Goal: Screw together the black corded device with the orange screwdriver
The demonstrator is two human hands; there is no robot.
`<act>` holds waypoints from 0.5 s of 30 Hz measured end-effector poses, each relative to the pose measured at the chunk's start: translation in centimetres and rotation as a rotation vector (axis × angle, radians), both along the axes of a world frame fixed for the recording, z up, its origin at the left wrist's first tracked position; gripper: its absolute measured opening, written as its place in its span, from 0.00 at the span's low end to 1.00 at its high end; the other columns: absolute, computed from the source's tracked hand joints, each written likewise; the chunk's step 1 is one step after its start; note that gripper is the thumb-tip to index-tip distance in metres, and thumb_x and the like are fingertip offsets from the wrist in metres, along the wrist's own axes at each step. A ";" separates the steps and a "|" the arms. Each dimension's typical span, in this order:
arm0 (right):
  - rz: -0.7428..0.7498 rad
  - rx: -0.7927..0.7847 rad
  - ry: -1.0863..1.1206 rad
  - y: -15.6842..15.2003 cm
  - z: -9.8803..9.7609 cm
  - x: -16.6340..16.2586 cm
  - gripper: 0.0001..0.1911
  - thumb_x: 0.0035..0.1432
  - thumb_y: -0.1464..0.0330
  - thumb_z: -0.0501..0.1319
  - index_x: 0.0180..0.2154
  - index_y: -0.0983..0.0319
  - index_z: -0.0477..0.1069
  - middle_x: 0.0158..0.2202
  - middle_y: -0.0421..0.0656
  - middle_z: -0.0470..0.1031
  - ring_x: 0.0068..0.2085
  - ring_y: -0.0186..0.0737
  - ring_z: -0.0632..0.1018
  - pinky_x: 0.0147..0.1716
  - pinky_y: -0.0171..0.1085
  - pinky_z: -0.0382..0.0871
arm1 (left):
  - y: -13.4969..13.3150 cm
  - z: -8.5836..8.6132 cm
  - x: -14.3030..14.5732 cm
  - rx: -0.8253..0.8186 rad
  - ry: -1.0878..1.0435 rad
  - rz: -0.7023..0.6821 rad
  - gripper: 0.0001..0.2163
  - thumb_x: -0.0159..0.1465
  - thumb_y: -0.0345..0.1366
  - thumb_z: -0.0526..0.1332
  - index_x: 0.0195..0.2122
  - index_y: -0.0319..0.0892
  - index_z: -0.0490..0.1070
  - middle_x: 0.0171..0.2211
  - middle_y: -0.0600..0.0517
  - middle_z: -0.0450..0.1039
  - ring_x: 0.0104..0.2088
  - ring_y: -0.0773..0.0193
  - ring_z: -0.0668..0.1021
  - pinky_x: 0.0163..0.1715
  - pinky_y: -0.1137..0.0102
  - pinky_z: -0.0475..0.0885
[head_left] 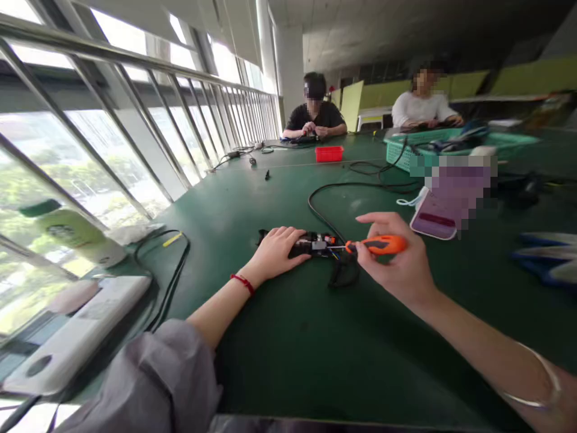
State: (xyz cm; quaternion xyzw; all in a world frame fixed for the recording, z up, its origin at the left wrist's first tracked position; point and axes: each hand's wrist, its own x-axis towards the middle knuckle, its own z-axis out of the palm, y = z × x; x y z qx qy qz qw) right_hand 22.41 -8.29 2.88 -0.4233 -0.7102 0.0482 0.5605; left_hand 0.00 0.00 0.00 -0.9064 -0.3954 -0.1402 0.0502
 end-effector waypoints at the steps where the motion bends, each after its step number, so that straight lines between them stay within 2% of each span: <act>1: 0.006 0.023 0.031 0.2 -0.1 0.0 0.20 0.46 0.75 0.60 0.44 0.60 0.65 0.33 0.40 0.67 0.31 0.36 0.72 0.36 0.38 0.69 | 0.0 0.0 -0.1 -0.002 -0.006 -0.005 0.23 0.62 0.49 0.55 0.53 0.41 0.62 0.48 0.47 0.70 0.47 0.55 0.71 0.50 0.59 0.64; 3: 0.015 0.039 0.072 0.4 -0.2 0.1 0.25 0.45 0.74 0.62 0.48 0.60 0.62 0.35 0.41 0.67 0.33 0.37 0.73 0.37 0.38 0.70 | 0.0 0.0 -0.1 -0.005 -0.016 -0.014 0.22 0.62 0.49 0.55 0.53 0.41 0.62 0.48 0.47 0.70 0.47 0.55 0.71 0.50 0.60 0.64; 5: 0.016 0.011 0.094 0.3 -0.1 0.2 0.26 0.46 0.72 0.63 0.49 0.60 0.61 0.31 0.39 0.67 0.29 0.35 0.72 0.32 0.36 0.69 | -0.1 0.0 -0.2 -0.007 -0.024 -0.019 0.22 0.62 0.49 0.55 0.53 0.42 0.62 0.48 0.47 0.70 0.47 0.55 0.71 0.50 0.60 0.64; 8: 0.024 -0.076 0.043 -0.2 0.3 0.1 0.15 0.50 0.68 0.62 0.41 0.60 0.65 0.19 0.32 0.61 0.19 0.30 0.65 0.21 0.32 0.62 | 0.0 0.0 -0.2 -0.010 -0.030 -0.018 0.22 0.62 0.49 0.55 0.52 0.42 0.63 0.47 0.47 0.71 0.46 0.55 0.72 0.50 0.59 0.64; 11: 0.027 -0.101 -0.029 -0.7 0.6 0.0 0.03 0.54 0.68 0.60 0.33 0.60 0.67 0.14 0.31 0.60 0.15 0.28 0.62 0.17 0.30 0.57 | 0.0 0.0 -0.3 -0.012 -0.029 -0.016 0.22 0.62 0.50 0.55 0.52 0.42 0.63 0.46 0.47 0.71 0.46 0.55 0.72 0.50 0.59 0.63; 13: 0.011 -0.086 -0.030 -0.6 0.6 0.0 0.05 0.53 0.70 0.60 0.35 0.60 0.67 0.15 0.31 0.62 0.16 0.28 0.64 0.19 0.31 0.59 | 0.0 0.1 -0.3 -0.011 -0.029 -0.018 0.22 0.62 0.50 0.55 0.53 0.41 0.62 0.46 0.47 0.70 0.46 0.55 0.71 0.50 0.59 0.63; 15: 0.003 -0.035 0.001 -0.3 0.5 0.0 0.13 0.51 0.72 0.60 0.41 0.61 0.66 0.21 0.34 0.65 0.21 0.31 0.69 0.25 0.32 0.66 | 0.0 0.1 -0.3 -0.011 -0.030 -0.020 0.23 0.62 0.50 0.55 0.53 0.41 0.62 0.47 0.47 0.70 0.46 0.55 0.71 0.50 0.59 0.63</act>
